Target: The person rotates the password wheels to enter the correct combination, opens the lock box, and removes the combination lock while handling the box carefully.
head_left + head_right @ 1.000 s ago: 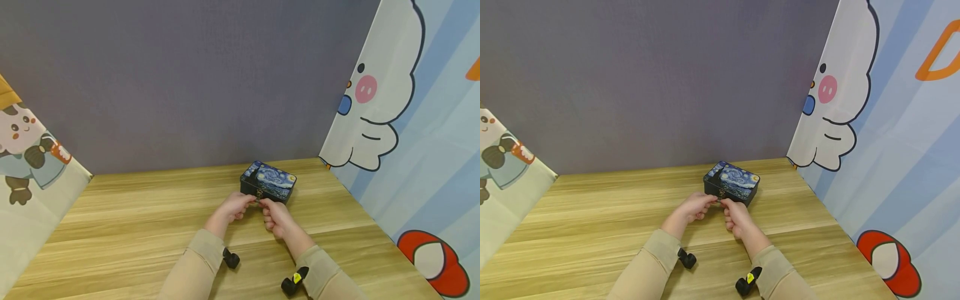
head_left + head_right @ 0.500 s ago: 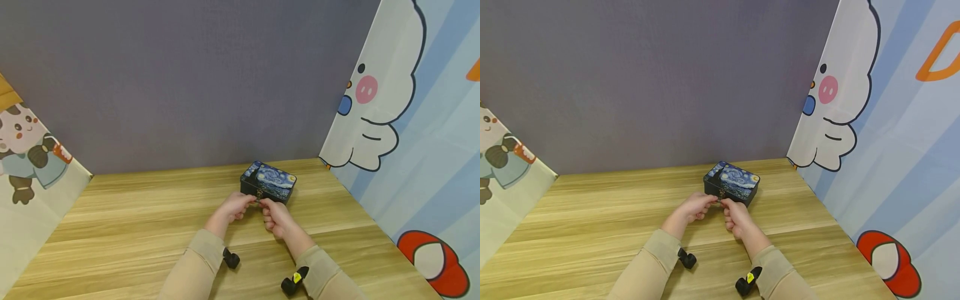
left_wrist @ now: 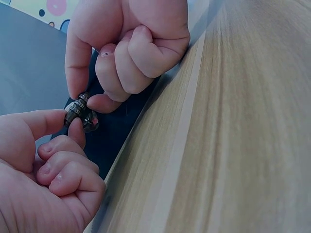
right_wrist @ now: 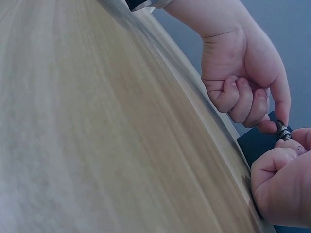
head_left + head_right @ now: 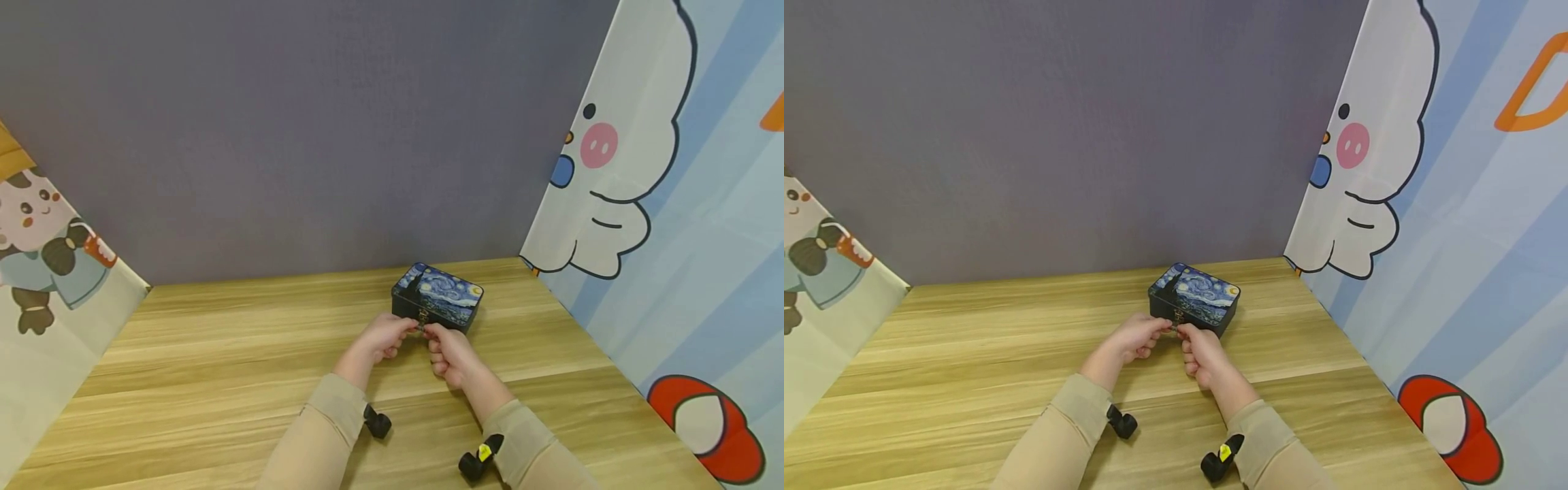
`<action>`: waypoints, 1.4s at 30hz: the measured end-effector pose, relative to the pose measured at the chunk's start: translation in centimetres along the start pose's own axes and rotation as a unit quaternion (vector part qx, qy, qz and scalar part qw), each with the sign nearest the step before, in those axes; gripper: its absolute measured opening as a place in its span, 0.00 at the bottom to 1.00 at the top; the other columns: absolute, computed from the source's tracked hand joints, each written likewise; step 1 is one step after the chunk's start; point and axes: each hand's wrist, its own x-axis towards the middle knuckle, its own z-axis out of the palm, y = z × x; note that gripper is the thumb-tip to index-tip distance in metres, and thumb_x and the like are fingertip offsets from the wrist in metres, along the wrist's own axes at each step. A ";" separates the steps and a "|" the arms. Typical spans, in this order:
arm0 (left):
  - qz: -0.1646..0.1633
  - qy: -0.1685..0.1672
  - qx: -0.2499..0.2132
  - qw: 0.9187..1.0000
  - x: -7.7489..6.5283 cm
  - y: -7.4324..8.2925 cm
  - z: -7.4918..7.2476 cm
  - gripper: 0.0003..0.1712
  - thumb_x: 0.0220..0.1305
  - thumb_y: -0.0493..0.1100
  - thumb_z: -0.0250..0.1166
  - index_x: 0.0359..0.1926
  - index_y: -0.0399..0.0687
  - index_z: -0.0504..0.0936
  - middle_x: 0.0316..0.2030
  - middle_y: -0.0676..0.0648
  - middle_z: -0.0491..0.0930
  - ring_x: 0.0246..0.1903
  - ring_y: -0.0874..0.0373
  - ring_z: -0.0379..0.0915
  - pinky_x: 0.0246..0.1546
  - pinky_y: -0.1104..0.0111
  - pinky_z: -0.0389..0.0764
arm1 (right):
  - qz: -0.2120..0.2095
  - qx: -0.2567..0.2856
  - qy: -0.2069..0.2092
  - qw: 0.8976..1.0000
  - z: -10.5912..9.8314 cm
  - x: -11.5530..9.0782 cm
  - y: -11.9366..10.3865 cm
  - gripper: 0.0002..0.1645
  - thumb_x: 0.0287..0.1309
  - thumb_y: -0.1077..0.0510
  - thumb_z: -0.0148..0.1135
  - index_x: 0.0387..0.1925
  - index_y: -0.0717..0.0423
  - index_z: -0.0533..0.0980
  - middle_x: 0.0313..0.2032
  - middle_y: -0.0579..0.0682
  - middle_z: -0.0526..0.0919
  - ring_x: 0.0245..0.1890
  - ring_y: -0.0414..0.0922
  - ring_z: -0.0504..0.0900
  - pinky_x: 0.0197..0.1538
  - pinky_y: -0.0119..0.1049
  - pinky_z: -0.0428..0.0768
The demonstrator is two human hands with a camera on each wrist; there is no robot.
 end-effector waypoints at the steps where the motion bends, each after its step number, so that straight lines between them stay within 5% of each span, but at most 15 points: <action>1: 0.000 0.000 0.000 1.000 0.0 0.0 0.0 0.22 0.68 0.47 0.63 0.45 0.28 0.80 0.14 0.56 0.58 0.12 0.64 0.49 0.13 0.72 0.54 | 0.001 -0.001 0.000 1.000 0.0 0.0 0.0 0.11 0.68 0.53 0.56 0.35 0.57 0.70 0.15 0.39 0.55 0.12 0.33 0.51 0.14 0.26 0.49; 42: -0.006 0.003 -0.001 1.000 0.3 -0.2 -0.2 0.20 0.69 0.48 0.63 0.44 0.31 0.82 0.14 0.55 0.58 0.12 0.64 0.49 0.13 0.72 0.54 | 0.006 0.002 -0.004 1.000 -0.1 0.0 -0.1 0.13 0.70 0.52 0.56 0.37 0.59 0.72 0.15 0.39 0.56 0.11 0.32 0.51 0.13 0.26 0.49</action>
